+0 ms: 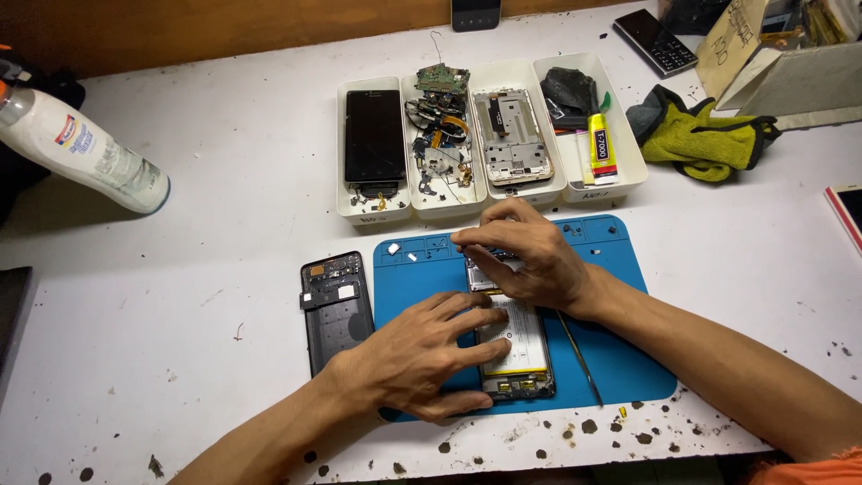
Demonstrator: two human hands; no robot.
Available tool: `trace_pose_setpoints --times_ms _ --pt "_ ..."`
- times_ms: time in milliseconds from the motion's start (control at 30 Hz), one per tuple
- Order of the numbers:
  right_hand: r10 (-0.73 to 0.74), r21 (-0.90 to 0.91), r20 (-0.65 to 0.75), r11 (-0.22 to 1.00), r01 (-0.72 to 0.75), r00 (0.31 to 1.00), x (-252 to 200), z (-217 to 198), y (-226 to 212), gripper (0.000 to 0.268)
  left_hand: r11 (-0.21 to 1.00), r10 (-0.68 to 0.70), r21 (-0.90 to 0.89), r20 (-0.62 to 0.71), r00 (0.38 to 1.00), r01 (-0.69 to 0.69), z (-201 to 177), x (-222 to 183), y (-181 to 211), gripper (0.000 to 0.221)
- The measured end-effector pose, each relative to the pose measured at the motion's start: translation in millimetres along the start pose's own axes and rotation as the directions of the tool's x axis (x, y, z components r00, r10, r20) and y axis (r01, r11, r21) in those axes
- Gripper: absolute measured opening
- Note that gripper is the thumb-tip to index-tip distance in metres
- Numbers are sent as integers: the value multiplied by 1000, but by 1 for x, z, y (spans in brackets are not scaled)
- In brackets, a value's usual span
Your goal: Installing a battery and connecting internal ribbon cables during a smartphone repair.
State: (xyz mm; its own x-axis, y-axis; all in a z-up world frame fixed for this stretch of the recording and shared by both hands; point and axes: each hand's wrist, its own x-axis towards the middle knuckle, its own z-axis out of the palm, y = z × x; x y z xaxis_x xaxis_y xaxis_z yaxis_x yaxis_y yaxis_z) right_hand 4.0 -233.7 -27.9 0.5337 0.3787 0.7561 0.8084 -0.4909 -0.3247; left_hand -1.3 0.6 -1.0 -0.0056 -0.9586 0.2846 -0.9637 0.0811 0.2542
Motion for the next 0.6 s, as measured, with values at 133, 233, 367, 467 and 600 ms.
trace_pose_setpoints --times_ms 133,233,367,467,600 --pt "-6 -18 -13 1000 6 1000 2 0 -2 26 1000 1 0 0 1000 -1 0 0 0 53" --pt "-1 0 -8 1000 1 1000 3 -1 -3 26 1000 -1 0 1 1000 1 0 0 2 53" --pt "-16 12 33 1000 15 999 6 -5 -5 27 1000 -15 5 33 999 15 -5 2 3 54" --pt "-27 19 87 999 26 996 3 -6 -2 29 1000 -8 0 32 999 8 -7 3 4 53" --pt "76 149 24 986 -78 997 12 -15 -9 31 999 -26 -39 21 999 27 -11 4 6 53"
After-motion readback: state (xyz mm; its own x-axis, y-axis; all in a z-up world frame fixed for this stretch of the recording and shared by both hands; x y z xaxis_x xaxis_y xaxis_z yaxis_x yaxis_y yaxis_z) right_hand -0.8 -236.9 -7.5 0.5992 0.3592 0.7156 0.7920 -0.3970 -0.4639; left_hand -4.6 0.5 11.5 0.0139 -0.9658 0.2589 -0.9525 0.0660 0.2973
